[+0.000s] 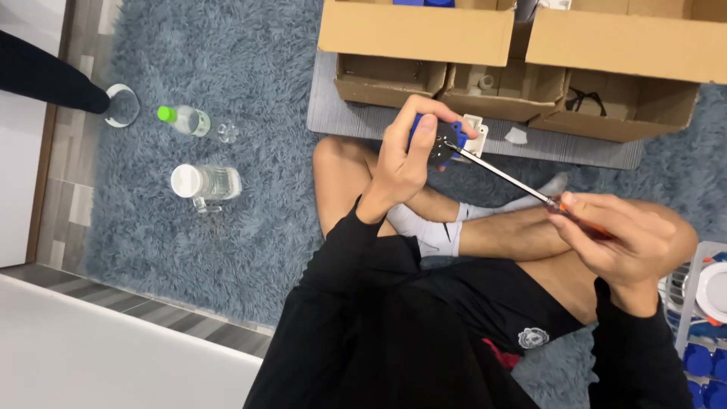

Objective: Disassembling electrical circuit breakers using a manual screwdriver while sitting on the floor.

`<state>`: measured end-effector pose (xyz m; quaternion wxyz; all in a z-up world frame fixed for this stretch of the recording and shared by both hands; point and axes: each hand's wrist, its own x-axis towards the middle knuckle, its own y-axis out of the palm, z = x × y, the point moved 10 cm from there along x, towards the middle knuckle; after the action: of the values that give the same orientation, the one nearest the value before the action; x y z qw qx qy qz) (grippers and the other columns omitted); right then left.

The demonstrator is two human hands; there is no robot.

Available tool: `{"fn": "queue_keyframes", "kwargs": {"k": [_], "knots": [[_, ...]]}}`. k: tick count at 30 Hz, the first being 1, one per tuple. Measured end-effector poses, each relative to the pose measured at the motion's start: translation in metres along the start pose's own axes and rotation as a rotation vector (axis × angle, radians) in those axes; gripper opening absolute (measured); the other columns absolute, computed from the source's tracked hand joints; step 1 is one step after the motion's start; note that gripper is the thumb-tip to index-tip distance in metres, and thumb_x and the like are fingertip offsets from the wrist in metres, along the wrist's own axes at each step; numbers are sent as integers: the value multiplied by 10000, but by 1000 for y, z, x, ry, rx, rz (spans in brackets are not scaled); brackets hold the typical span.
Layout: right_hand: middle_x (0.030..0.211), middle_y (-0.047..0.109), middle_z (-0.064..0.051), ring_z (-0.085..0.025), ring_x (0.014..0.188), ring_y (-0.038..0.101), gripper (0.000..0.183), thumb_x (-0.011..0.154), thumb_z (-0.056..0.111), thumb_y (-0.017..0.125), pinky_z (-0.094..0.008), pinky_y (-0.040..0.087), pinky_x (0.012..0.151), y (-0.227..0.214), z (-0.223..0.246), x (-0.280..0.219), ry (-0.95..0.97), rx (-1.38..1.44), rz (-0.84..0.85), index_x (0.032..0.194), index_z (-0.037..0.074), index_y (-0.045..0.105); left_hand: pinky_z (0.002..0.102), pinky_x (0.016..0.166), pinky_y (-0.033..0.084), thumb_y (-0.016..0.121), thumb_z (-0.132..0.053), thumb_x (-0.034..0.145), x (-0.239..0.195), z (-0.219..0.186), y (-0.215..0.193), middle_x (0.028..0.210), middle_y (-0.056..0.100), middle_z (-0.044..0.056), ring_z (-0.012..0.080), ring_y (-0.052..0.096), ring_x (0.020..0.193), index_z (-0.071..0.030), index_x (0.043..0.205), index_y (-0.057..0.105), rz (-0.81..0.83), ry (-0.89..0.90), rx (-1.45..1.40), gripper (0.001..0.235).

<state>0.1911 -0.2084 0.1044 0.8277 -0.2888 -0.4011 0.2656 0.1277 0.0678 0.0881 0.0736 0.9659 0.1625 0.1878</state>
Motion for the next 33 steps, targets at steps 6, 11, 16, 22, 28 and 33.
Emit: {"fn": "queue_keyframes", "kwargs": {"k": [6,11,16,22,28,33], "knots": [[1088,831,-216,-209,716,659,219,880,-119,970,-288,467,630,-2,1,1,22,26,8,1059,-127,845,212,631,516,399,-299,1206,-2,-1,3,1102,791,76,77,587,700,-101,1208,561,8,-16,15,256],[1084,845,-133,-260,818,740,194,895,-49,1004,-361,551,736,-10,15,-5,-164,-174,-53,1045,-27,882,231,583,495,393,-287,1193,2,-5,6,993,796,75,100,611,676,-85,1168,590,65,-132,80,284],[1092,833,-138,-186,808,737,248,821,-9,920,-265,561,724,10,-14,-13,96,94,61,1046,-58,829,306,838,600,374,-174,1174,-1,-8,9,963,767,130,207,741,866,-38,1139,575,117,-4,101,245],[1144,833,-106,-133,754,754,414,781,41,919,-217,559,681,26,-36,-18,260,222,98,1177,-22,815,230,603,474,370,-196,1166,-2,2,4,941,790,104,106,571,627,-48,1135,596,85,-34,127,272],[1073,836,-170,-240,814,751,263,865,-10,944,-318,576,728,16,-3,-17,-25,-57,-40,1071,-109,813,237,575,473,371,-187,1164,-2,8,0,939,799,94,103,553,594,-52,1137,592,48,-68,125,260],[1155,821,-170,-187,860,799,380,781,-12,902,-234,622,753,37,-44,-31,261,339,46,1128,-100,774,322,843,617,374,-125,1152,-6,5,2,978,764,142,222,740,855,-26,1140,589,74,74,112,237]]}}
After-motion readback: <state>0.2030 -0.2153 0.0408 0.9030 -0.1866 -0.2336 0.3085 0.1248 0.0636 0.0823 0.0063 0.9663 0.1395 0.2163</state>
